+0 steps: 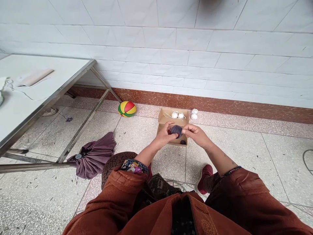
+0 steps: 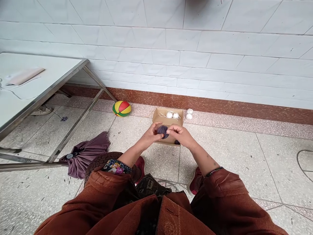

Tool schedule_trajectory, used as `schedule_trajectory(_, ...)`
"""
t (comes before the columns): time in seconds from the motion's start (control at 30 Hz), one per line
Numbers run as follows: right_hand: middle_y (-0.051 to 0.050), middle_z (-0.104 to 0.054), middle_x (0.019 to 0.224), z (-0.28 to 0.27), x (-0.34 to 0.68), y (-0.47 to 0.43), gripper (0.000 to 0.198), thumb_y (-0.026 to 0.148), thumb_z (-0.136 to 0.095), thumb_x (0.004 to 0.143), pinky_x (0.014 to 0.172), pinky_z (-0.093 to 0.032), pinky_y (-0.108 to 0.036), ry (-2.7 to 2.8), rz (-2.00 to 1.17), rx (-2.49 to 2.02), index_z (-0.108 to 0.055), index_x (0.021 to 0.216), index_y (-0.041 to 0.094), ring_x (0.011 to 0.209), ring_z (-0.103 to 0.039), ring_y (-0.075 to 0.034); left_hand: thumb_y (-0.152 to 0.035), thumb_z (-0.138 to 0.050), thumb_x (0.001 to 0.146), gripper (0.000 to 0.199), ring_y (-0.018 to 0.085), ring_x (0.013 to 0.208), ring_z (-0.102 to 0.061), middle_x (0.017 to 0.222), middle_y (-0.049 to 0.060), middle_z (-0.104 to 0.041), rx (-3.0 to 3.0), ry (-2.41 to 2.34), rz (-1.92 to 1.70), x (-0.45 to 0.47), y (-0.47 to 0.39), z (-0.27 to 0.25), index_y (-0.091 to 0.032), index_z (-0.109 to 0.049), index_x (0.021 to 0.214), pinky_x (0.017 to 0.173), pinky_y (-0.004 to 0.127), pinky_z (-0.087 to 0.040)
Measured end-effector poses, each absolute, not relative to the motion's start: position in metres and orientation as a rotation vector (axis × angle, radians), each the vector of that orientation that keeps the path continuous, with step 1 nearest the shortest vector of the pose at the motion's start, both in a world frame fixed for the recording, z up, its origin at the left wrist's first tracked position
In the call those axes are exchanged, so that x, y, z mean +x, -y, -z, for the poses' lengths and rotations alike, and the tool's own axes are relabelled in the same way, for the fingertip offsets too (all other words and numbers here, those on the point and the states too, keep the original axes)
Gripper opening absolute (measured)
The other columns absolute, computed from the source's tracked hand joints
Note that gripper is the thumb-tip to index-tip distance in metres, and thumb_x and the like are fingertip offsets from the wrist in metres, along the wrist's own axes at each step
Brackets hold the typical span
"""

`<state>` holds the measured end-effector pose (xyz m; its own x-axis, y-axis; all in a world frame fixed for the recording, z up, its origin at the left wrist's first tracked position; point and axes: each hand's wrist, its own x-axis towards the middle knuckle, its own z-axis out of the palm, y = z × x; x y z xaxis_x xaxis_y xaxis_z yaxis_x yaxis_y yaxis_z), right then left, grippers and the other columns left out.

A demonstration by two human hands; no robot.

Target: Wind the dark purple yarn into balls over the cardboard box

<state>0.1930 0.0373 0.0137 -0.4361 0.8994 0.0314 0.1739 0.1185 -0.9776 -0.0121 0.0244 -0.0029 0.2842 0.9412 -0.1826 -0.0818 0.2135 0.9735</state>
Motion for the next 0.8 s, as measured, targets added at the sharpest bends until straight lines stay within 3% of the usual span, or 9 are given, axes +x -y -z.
schedule_trajectory(0.2,0.002,-0.060,0.074,-0.007,0.190,-0.045,0.028,0.048,-0.069,0.085,0.070,-0.044,-0.029,1.578,-1.300,-1.061,-0.063,0.081,0.021,0.069,-0.052,-0.014,-0.032,-0.077,0.076,0.088,0.015,0.080,-0.056,0.094,0.002,-0.059,1.118,-0.713,-0.694,-0.010,-0.017,0.001,-0.027,-0.032,0.152,0.069,0.027,-0.045)
schedule_trajectory(0.43,0.000,-0.059,0.075,0.009,0.174,-0.037,0.035,0.054,-0.054,0.094,0.068,-0.045,-0.030,1.560,-1.182,-1.154,-0.057,0.080,0.022,0.070,-0.054,-0.017,-0.032,-0.077,0.078,0.072,0.015,0.086,-0.061,0.120,0.008,-0.058,0.812,-0.527,-0.764,-0.008,-0.012,-0.001,-0.032,-0.048,0.144,0.068,0.026,-0.048)
schedule_trajectory(0.63,-0.005,-0.065,0.084,0.027,0.176,-0.031,0.027,0.041,-0.036,0.103,0.070,-0.048,-0.033,1.878,-1.004,-1.320,-0.053,0.094,0.022,0.075,-0.060,-0.021,-0.032,-0.080,0.074,0.057,0.017,0.090,-0.061,0.113,0.011,-0.064,0.656,-0.528,-0.929,-0.009,-0.017,-0.007,-0.019,-0.063,0.127,0.076,0.028,-0.049)
schedule_trajectory(0.8,-0.009,-0.068,0.097,0.037,0.174,-0.022,0.021,0.029,-0.038,0.103,0.073,-0.048,-0.033,2.264,-0.912,-1.362,-0.056,0.111,0.019,0.084,-0.064,-0.022,-0.027,-0.080,0.071,0.053,0.016,0.091,-0.060,0.115,0.008,-0.064,0.674,-0.622,-1.016,-0.011,-0.021,-0.007,-0.020,-0.063,0.121,0.078,0.029,-0.048)
